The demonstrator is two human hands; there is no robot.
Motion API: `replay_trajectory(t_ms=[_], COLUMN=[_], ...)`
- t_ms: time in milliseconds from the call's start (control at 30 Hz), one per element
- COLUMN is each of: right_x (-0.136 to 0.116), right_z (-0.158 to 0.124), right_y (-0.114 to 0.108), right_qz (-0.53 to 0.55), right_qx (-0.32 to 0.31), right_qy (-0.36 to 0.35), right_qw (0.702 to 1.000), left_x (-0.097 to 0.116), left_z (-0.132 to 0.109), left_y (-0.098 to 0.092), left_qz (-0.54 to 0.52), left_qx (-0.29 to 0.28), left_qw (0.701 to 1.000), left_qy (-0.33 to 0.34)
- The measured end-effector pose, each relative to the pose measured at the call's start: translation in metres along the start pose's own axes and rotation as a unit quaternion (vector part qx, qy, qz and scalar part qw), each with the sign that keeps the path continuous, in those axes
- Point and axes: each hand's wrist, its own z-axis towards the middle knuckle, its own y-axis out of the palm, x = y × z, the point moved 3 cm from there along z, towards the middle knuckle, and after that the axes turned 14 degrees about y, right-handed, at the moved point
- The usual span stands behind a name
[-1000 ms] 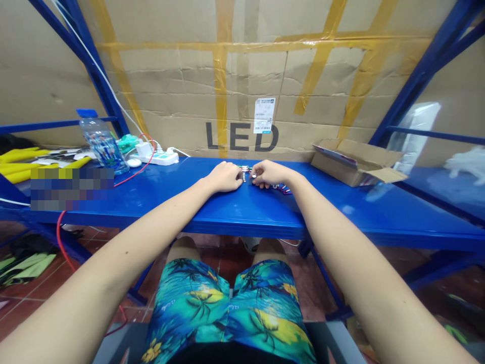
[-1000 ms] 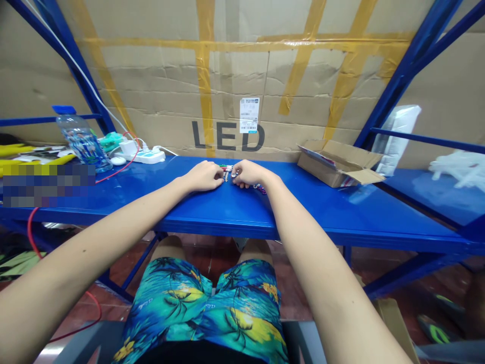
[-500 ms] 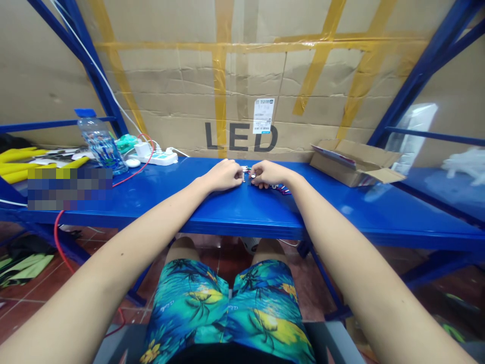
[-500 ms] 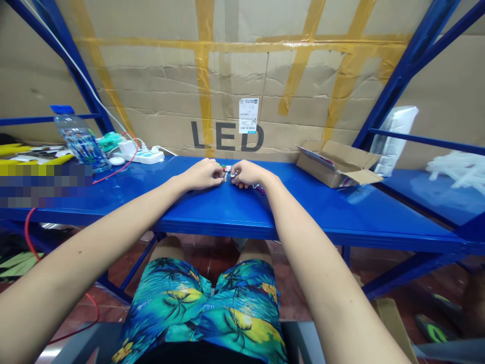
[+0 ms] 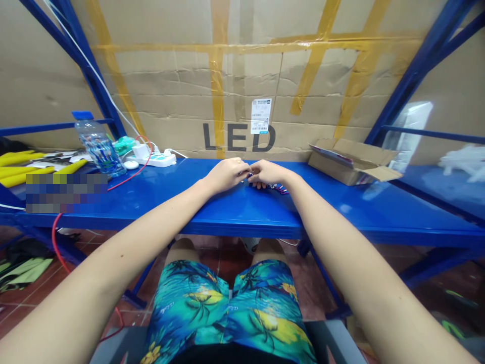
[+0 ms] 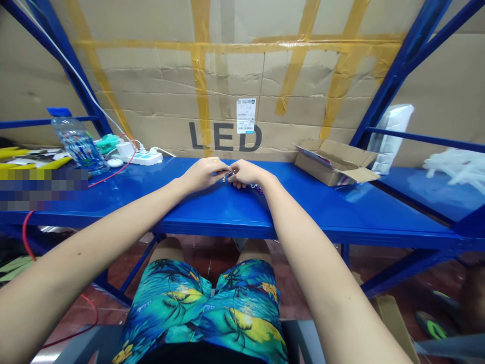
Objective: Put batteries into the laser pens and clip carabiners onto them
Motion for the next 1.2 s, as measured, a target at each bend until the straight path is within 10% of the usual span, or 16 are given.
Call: replay_trajectory(t_ms=[333,567,933,1200], right_x=[0.001,-0.010,-0.018,-0.044], right_z=[0.002,-0.006,0.017,0.028], right_y=[0.000,0.000,0.014,0.049], right_qz=[0.012,0.022,-0.052,-0.162], right_qx=[0.003,0.059,0.229,0.172], right_qy=[0.013,-0.026,-0.044,-0.115], right_qw=[1.000,0.998,0.971,0.965], left_x=[0.005,-0.004,-0.033,-0.046], left_z=[0.000,0.000,-0.015,-0.022], left_y=[-0.003,-0.008,-0.010,-0.003], left_qz=[-0.037,-0.082,-0.207,-0.274], left_qx=[0.009,0.068,0.267,0.334], left_qw=[0.999,0.982,0.888,0.825], left_qy=[-0.012,-0.153,-0.311,-0.364])
